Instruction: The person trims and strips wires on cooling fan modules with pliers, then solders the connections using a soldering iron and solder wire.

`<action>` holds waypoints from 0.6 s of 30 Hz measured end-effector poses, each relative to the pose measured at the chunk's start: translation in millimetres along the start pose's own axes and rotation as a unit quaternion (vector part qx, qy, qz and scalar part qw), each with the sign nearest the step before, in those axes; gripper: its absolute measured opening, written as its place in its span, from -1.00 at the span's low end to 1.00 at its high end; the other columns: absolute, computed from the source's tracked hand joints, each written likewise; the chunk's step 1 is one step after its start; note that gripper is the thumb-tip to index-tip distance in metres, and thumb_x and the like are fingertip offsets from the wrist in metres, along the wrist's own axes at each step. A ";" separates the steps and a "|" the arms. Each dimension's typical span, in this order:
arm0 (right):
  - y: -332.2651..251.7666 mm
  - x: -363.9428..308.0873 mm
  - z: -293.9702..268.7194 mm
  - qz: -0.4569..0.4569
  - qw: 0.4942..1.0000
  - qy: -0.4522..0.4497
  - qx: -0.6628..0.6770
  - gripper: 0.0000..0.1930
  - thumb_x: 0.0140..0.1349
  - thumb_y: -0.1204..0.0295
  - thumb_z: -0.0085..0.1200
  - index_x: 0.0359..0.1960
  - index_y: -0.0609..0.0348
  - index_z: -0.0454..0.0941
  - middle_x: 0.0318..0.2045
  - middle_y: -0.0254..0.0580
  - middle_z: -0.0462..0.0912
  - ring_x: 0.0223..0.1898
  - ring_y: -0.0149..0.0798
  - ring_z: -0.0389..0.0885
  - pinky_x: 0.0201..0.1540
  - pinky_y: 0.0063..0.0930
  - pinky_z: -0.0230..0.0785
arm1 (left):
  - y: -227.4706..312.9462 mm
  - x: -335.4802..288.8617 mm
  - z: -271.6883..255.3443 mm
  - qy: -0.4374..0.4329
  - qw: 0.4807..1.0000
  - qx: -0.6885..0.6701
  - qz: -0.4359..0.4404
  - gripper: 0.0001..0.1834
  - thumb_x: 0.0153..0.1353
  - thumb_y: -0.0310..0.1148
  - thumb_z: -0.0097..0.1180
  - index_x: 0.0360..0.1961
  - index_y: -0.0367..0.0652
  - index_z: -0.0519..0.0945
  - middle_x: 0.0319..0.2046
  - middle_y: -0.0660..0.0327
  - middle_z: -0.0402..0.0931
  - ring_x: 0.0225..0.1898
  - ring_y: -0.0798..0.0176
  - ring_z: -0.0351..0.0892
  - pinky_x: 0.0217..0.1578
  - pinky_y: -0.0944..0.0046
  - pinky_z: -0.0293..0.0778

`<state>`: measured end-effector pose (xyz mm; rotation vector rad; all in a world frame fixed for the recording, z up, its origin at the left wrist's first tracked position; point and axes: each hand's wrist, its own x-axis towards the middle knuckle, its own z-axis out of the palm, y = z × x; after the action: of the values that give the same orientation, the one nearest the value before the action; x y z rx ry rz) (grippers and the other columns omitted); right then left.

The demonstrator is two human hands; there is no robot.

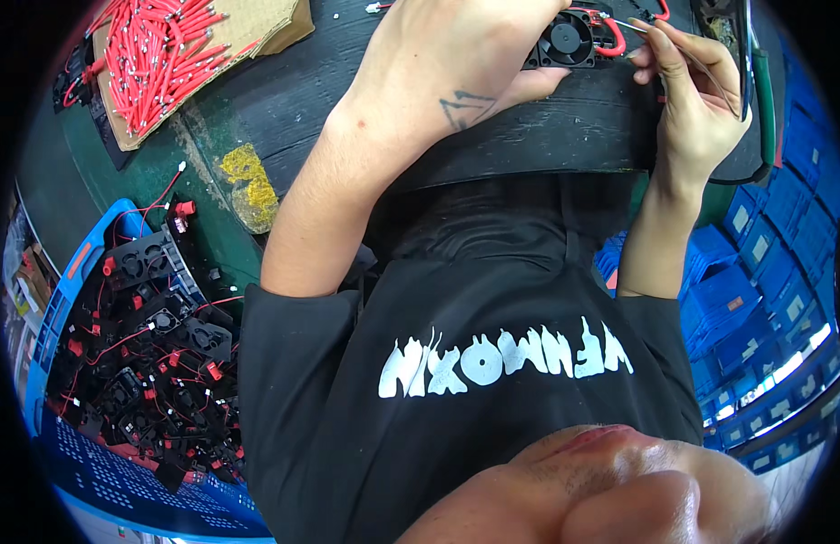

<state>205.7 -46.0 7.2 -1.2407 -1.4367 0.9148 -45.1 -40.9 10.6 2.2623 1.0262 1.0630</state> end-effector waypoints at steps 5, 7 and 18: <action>4.1 -1.3 -3.1 -0.007 1.000 -0.005 -0.016 -0.87 0.33 0.63 0.23 -0.13 0.43 0.66 -0.29 0.03 0.77 -0.35 -0.32 0.74 -0.30 -0.58 0.58 | 5.3 5.6 -3.5 -0.048 0.998 -0.007 -0.031 -0.58 -0.04 -0.43 0.45 -0.14 -0.33 0.61 -0.27 -0.08 0.55 -0.19 -0.17 0.60 -0.14 -0.01 0.55; 4.5 -0.7 -0.5 -0.020 1.000 -0.001 -0.006 -0.87 0.34 0.63 0.22 -0.13 0.44 0.66 -0.31 0.03 0.76 -0.35 -0.30 0.74 -0.28 -0.56 0.60 | 2.6 5.4 -2.1 -0.043 0.999 -0.007 -0.019 -0.56 -0.06 -0.43 0.46 -0.13 -0.33 0.61 -0.27 -0.08 0.55 -0.19 -0.17 0.59 -0.14 0.00 0.55; 0.7 -0.9 8.0 -0.042 0.998 0.006 -0.042 -0.88 0.30 0.68 0.24 -0.15 0.47 0.66 -0.30 0.02 0.75 -0.34 -0.29 0.74 -0.27 -0.52 0.62 | 2.2 -1.7 -3.5 -0.030 0.999 0.029 -0.009 -0.34 -0.17 -0.43 0.54 0.03 -0.30 0.57 -0.16 -0.02 0.40 -0.21 -0.13 0.55 -0.21 -0.01 0.50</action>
<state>198.0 -46.2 4.5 -1.2367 -1.5190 0.7958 -47.6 -43.3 13.4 2.3117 1.0646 0.9643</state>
